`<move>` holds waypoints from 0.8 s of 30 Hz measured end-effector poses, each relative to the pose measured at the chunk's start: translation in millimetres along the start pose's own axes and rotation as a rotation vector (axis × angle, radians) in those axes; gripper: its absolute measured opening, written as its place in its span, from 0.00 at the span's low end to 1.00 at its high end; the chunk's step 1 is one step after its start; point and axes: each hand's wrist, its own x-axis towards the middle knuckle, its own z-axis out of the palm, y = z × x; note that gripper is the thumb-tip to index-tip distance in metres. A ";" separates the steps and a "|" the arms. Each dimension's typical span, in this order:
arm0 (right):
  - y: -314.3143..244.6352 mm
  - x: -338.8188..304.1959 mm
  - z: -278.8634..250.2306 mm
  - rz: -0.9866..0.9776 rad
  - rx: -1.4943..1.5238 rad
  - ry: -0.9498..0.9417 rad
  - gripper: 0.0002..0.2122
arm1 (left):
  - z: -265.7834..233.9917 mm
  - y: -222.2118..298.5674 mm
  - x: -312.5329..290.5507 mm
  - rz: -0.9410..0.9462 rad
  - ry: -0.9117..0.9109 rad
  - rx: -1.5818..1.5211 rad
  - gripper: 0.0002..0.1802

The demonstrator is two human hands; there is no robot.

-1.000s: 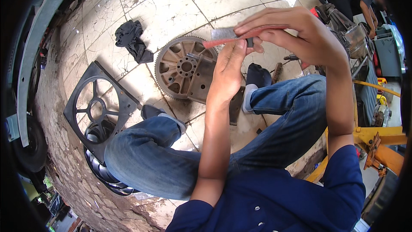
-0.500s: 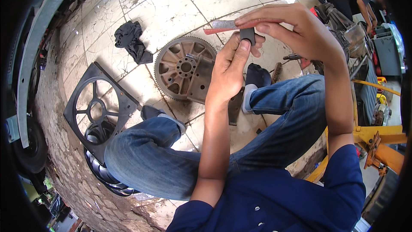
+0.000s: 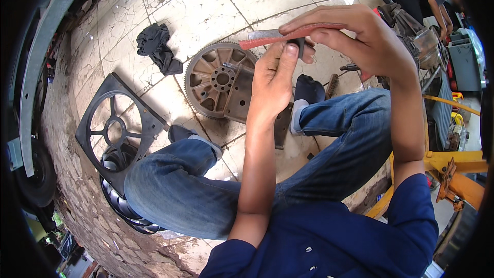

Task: The person sits on the floor and uses a sanding pad to smooth the edges of a small metal ring. They repeatedly rub the sanding pad against the ring's edges and surfaces, rotating the ring to access different areas.

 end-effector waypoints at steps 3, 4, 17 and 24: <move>16.5 1.3 -3.1 -0.086 -0.355 0.054 0.12 | 4.0 2.1 2.8 -0.027 0.025 -0.103 0.21; 15.5 1.3 -0.4 -0.106 -0.267 0.083 0.12 | 3.3 3.0 2.4 -0.021 0.016 -0.148 0.20; 9.0 1.3 -3.7 -0.027 -0.183 -0.011 0.12 | -2.7 2.4 1.7 -0.053 -0.050 -0.120 0.20; 21.2 -0.3 1.8 -0.148 -0.088 0.139 0.11 | 2.5 6.5 1.0 -0.045 -0.039 -0.135 0.14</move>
